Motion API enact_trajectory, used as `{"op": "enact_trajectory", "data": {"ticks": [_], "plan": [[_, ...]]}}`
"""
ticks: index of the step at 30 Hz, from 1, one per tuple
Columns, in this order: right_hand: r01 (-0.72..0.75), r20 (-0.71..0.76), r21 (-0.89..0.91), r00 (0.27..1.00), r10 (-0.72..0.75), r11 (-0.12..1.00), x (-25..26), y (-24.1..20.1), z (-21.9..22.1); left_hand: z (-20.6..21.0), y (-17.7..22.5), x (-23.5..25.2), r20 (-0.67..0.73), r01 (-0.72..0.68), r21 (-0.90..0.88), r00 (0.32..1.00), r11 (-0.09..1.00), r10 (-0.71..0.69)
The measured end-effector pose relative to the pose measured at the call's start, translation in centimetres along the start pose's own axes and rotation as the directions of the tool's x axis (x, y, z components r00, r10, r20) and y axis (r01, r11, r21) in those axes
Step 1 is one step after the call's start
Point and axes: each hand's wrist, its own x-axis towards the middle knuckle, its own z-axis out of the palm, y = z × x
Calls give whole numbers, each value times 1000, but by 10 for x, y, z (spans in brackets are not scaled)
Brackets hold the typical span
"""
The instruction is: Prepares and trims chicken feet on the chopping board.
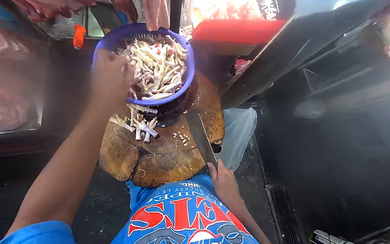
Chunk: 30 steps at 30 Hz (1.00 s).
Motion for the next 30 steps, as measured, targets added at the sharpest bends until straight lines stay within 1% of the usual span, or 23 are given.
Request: {"op": "enact_trajectory", "data": {"ticks": [1, 2, 3, 4, 5, 6, 7, 8, 10, 11, 12, 14, 16, 17, 18, 20, 21, 23, 25, 26, 27, 29, 30], "plan": [[-7, 11, 8, 1000, 7, 1000, 0, 0, -1, -4, 3, -11, -59, 31, -168, 997, 985, -41], [-13, 28, 18, 1000, 12, 1000, 2, 0, -2, -7, 6, -25, -101, 49, -374, 990, 926, -94], [-14, 46, 27, 999, 13, 1000, 3, 1, -4, -8, 11, -39, -112, 36, -593, 986, 804, -126], [-14, 66, 32, 998, 12, 999, 4, 1, -7, -9, 19, -58, -56, 34, -775, 991, 631, -123], [-13, 93, 34, 996, 10, 999, 7, 2, -10, -6, 27, -80, 21, 60, -881, 996, 468, -88], [-17, 135, 38, 991, 11, 999, 11, 1, -15, 2, 35, -104, 77, 90, -923, 996, 374, -49], [-12, 169, 44, 986, 5, 999, 14, 0, -19, 17, 39, -129, 116, 110, -925, 993, 364, -5], [1, 196, 55, 981, -12, 998, 16, -1, -24, 39, 41, -154, 135, 107, -895, 990, 432, 34], [63, 201, 71, 977, -76, 996, 17, 1, -30, 86, 40, -200, 159, 21, -688, 980, 725, 122], [122, 154, 68, 979, -131, 990, 14, 2, -31, 104, 39, -220, 177, -43, -532, 971, 846, 161], [202, 69, 66, 976, -206, 977, 12, 1, -32, 115, 38, -233, 163, -103, -420, 969, 901, 187], [337, -95, 107, 940, -328, 935, 5, -3, -30, 119, 36, -246, 113, -116, -352, 980, 929, 165], [393, -180, 134, 912, -368, 910, -6, -10, -26, 112, 36, -249, 122, -76, -339, 985, 938, 124], [386, -168, 114, 916, -365, 915, -9, -13, -24, 109, 37, -249, 136, -74, -302, 984, 950, 119], [354, -104, 68, 932, -347, 933, -11, -15, -23, 106, 37, -248, 150, -94, -257, 979, 962, 135], [257, 140, -68, 959, -246, 964, -7, -15, -28, 101, 37, -245, 192, -172, -178, 960, 969, 205], [247, 187, -89, 956, -227, 965, -4, -12, -30, 101, 36, -243, 208, -223, -160, 945, 962, 254], [294, 77, -32, 954, -291, 955, -3, -4, -29, 100, 34, -239, 249, -321, -156, 902, 934, 352], [333, -64, 67, 942, -329, 941, -8, -1, -24, 102, 34, -239, 277, -369, -181, 870, 912, 407], [332, -88, 83, 942, -325, 940, -11, 0, -22, 103, 32, -240, 287, -378, -195, 860, 905, 422], [319, -62, 65, 947, -316, 945, -13, 1, -21, 104, 28, -239, 290, -387, -205, 853, 899, 434], [283, 95, -44, 956, -278, 958, -13, 4, -28, 105, 19, -234, 291, -422, -212, 834, 881, 469], [286, 120, -63, 953, -277, 956, -13, 5, -31, 105, 17, -231, 286, -444, -210, 824, 871, 489]]}}
